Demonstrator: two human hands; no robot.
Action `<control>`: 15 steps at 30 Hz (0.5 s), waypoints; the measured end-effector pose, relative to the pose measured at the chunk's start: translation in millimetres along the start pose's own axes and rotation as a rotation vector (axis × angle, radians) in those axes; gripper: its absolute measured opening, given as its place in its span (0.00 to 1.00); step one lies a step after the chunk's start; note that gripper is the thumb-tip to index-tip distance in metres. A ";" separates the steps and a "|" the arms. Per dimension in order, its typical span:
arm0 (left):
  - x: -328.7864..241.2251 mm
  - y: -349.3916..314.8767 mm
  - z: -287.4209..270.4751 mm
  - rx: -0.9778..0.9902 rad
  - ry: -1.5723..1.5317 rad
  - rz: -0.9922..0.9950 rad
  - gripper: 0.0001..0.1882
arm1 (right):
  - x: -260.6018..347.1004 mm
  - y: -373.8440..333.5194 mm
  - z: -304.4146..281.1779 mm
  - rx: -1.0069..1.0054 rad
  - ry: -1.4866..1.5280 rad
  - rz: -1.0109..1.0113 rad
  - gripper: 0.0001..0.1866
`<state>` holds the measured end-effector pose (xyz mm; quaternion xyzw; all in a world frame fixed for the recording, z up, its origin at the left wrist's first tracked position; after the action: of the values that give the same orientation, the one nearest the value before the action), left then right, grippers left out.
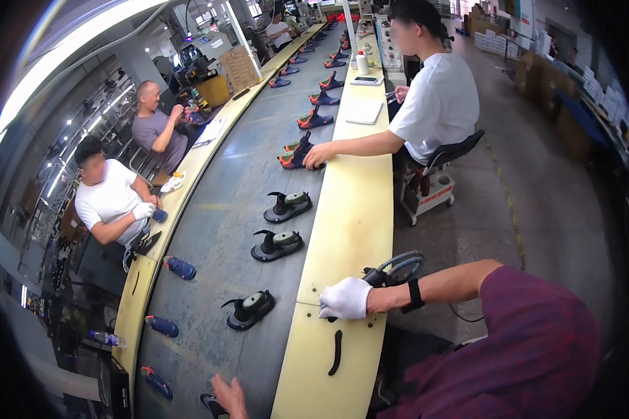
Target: Applying heat to shoe components on a last using a specialized tool on an assembly line.
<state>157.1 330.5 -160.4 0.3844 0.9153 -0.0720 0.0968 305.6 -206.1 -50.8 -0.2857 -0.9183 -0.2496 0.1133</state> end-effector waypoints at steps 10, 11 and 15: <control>-309.7 -3.1 82.8 0.447 -0.866 -0.471 0.70 | -14.5 -7.7 7.8 -0.002 -0.001 0.041 0.18; -275.4 47.3 137.8 0.422 -0.738 -0.707 0.74 | -5.6 0.0 13.4 0.041 0.030 0.022 0.19; -267.1 72.0 162.8 0.276 -0.673 -0.780 0.59 | -5.9 0.0 3.9 0.129 0.103 0.093 0.23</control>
<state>411.7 162.7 -260.5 -0.0199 0.8905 -0.3417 0.2997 310.2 -206.8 -56.2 -0.3070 -0.9111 -0.1987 0.1902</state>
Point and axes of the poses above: each hand's wrist, its own y-axis towards the middle knuckle, its own z-axis out of the palm, x = y × z, the point moved 4 cm from there along y, towards the middle knuckle, and after that the axes turned 14 degrees about -z, right-handed, at the moved point
